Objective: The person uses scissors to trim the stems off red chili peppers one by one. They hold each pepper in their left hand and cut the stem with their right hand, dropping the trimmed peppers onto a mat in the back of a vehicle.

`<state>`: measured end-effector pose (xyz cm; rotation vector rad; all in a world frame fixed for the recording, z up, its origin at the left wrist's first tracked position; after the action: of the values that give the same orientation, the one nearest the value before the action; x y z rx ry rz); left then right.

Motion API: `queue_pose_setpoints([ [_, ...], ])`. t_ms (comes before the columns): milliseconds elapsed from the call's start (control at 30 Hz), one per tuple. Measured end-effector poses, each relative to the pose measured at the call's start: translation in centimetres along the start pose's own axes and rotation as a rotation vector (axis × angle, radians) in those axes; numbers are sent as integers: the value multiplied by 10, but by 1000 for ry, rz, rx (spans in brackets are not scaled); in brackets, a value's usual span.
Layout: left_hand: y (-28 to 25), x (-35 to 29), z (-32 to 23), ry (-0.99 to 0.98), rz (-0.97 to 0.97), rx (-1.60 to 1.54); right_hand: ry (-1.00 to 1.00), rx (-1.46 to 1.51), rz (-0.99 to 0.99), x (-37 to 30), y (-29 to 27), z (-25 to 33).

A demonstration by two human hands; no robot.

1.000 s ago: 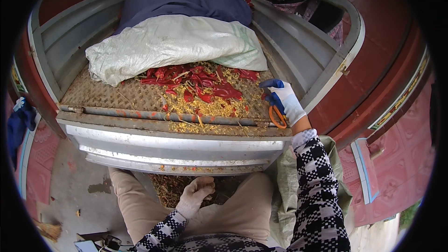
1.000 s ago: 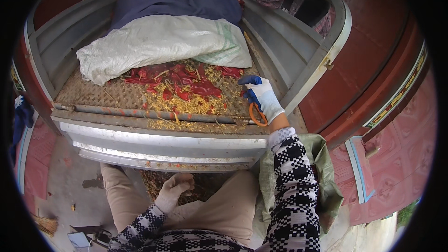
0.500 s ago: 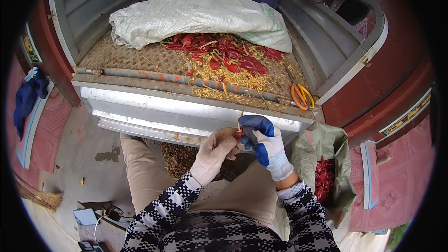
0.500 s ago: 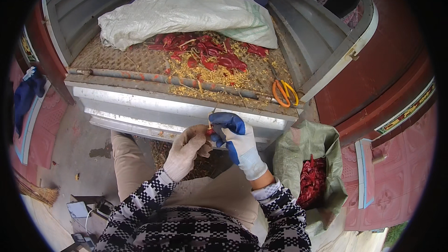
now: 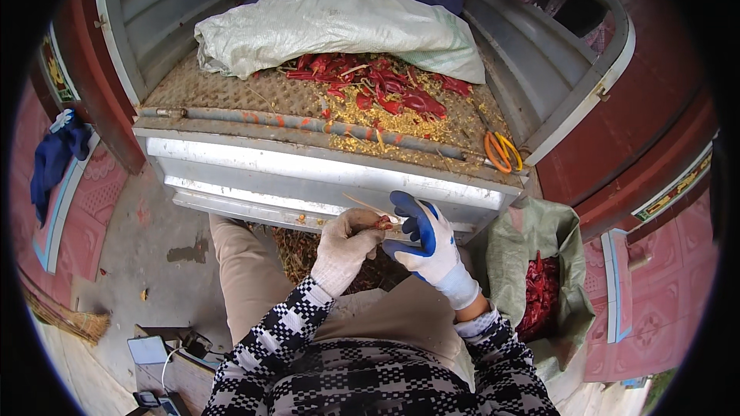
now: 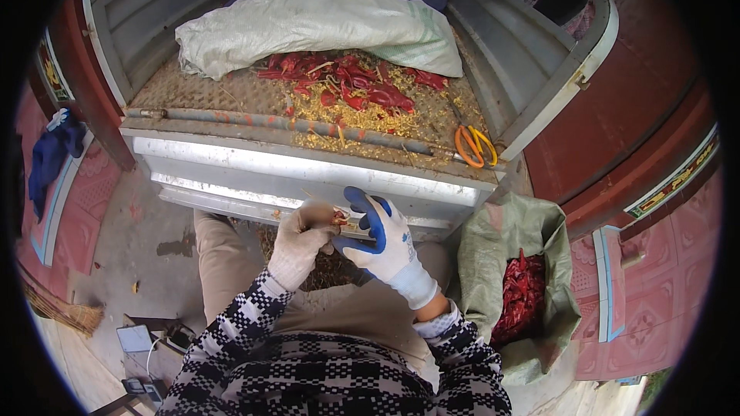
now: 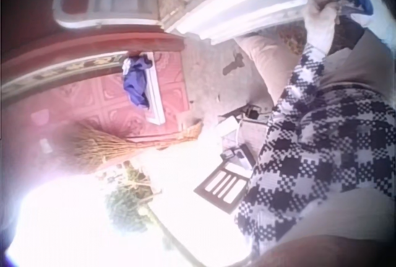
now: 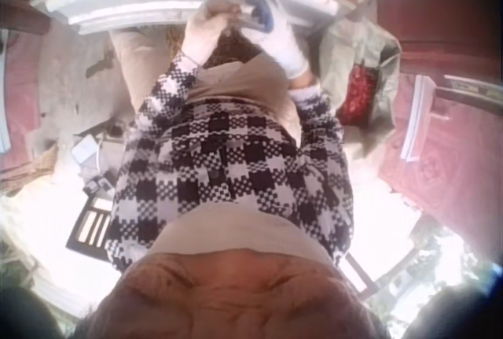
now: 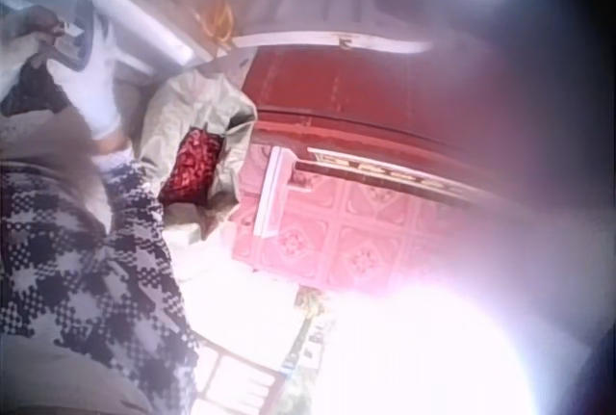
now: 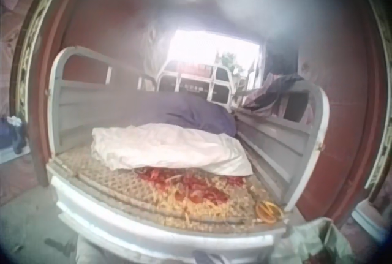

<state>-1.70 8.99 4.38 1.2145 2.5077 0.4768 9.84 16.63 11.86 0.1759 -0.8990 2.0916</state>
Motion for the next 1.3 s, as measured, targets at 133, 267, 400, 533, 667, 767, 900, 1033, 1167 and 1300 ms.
queue_pose_setpoints([
  [133, 0, -5, 0, -14, 76, 105, -425, -307, -1, -1, 4, 26],
  [267, -6, -8, 3, -31, 66, 167, -427, -340, -17, -3, 11, 26],
  [400, -7, -9, 6, -67, 85, 143, -29, 52, -87, -11, 20, -7],
  [533, -10, -7, 11, -70, 58, 108, 523, 622, -144, -30, 44, -51],
  [667, -5, -8, 3, -3, 49, 165, 751, 769, -202, -33, 50, -58],
  [767, -6, 0, 13, -34, 86, 63, 904, 937, -173, -30, 59, -71],
  [900, -11, 2, 32, -146, 136, -150, 891, 962, -190, -22, 53, -76],
  [1033, -14, 6, 40, -167, 183, -248, 759, 819, -225, -16, 40, -60],
  [1167, -3, 1, 25, -175, 168, -222, 540, 638, -257, -10, 38, -51],
  [1300, -5, -3, 21, -143, 107, -80, 311, 440, -266, -10, 39, -40],
])
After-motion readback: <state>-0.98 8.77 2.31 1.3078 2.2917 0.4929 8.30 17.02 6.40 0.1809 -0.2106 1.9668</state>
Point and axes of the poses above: each hand's wrist, its own x-axis towards the middle knuckle, its own y-axis out of the palm, z = x × y, the point moved 8 cm from there along x, towards the middle knuckle, and after that the axes turned 8 degrees about -z, right-handed, at the moved point
